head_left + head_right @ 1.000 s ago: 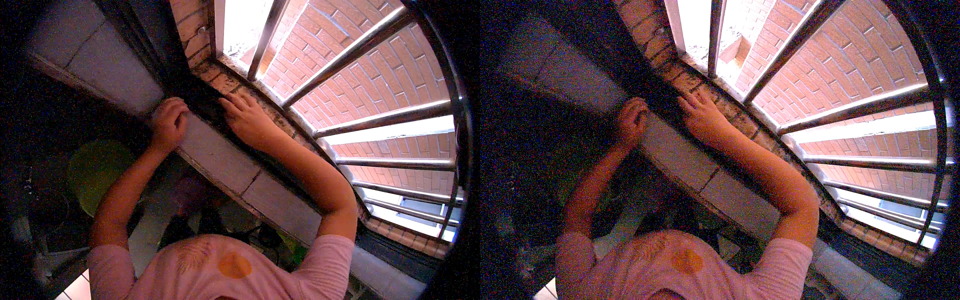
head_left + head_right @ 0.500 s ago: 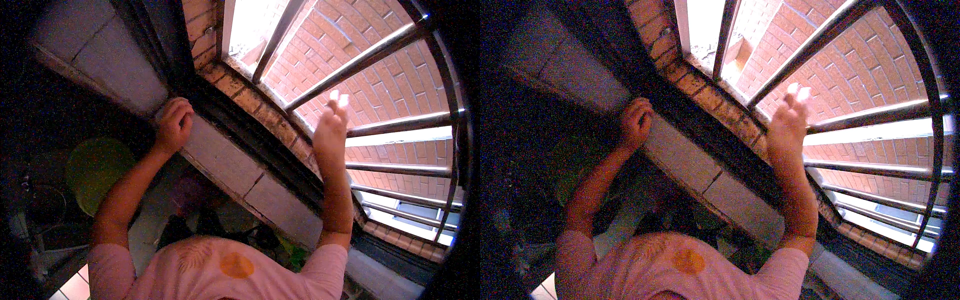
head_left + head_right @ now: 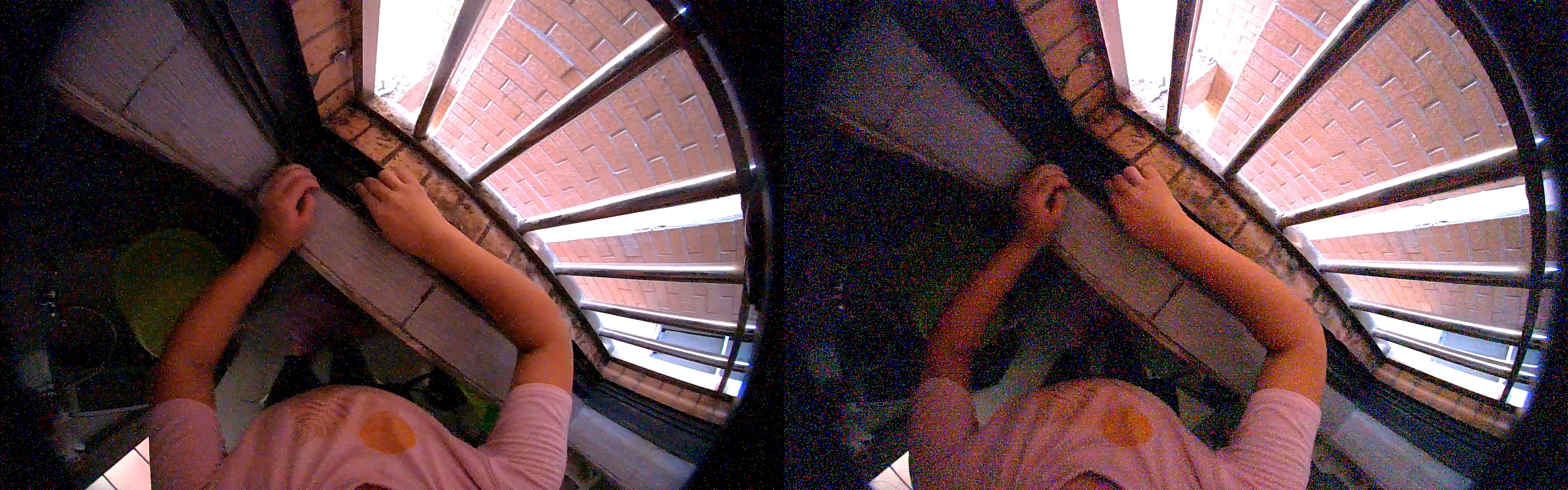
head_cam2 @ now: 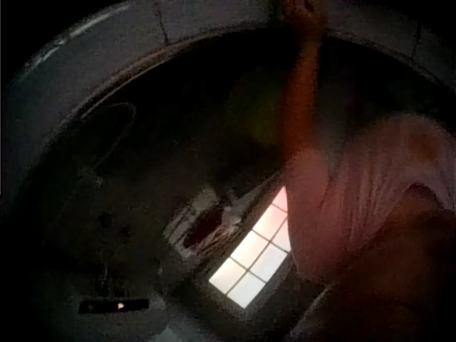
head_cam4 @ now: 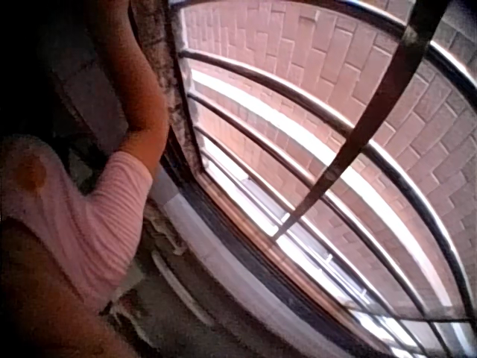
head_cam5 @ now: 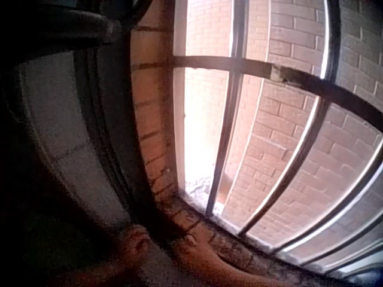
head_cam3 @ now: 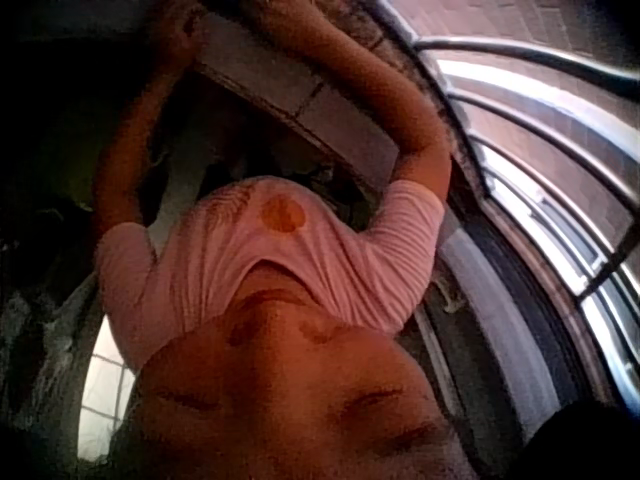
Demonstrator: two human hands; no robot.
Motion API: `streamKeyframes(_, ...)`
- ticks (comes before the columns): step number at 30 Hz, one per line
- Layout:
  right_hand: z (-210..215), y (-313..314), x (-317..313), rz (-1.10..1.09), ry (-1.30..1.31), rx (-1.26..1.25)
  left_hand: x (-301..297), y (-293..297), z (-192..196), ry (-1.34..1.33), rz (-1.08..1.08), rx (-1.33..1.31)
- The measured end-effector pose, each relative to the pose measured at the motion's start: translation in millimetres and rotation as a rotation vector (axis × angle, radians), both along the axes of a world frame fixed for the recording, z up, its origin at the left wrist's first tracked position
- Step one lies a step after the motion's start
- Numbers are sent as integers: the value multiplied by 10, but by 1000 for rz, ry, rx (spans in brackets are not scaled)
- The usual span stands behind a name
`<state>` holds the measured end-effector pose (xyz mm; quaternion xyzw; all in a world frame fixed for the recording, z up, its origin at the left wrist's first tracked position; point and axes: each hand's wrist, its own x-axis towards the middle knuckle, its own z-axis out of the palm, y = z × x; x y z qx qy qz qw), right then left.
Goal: The person uses a small tool to scrape debris and dirt from the upper window frame and sill. They work along the length of the frame, removing material by hand and with the tool.
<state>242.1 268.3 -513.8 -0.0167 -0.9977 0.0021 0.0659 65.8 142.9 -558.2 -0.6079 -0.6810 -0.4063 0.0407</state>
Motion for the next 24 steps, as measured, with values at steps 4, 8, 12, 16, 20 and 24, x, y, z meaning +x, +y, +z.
streamKeyframes(4,-43,73,37,46,-18,26,18,-13,-32,-59,-9,65)
streamKeyframes(8,38,40,119,58,-163,102,-58,-40,-195,-109,-39,163)
streamKeyframes(12,121,-4,418,44,-227,102,-22,-44,-160,-107,-7,200)
streamKeyframes(16,156,-12,599,44,-242,65,5,-48,-128,-103,7,191)
streamKeyframes(20,129,-8,670,69,-140,86,29,-48,-84,-79,23,177)
streamKeyframes(24,77,-49,699,91,-61,100,21,-90,-109,-73,35,174)
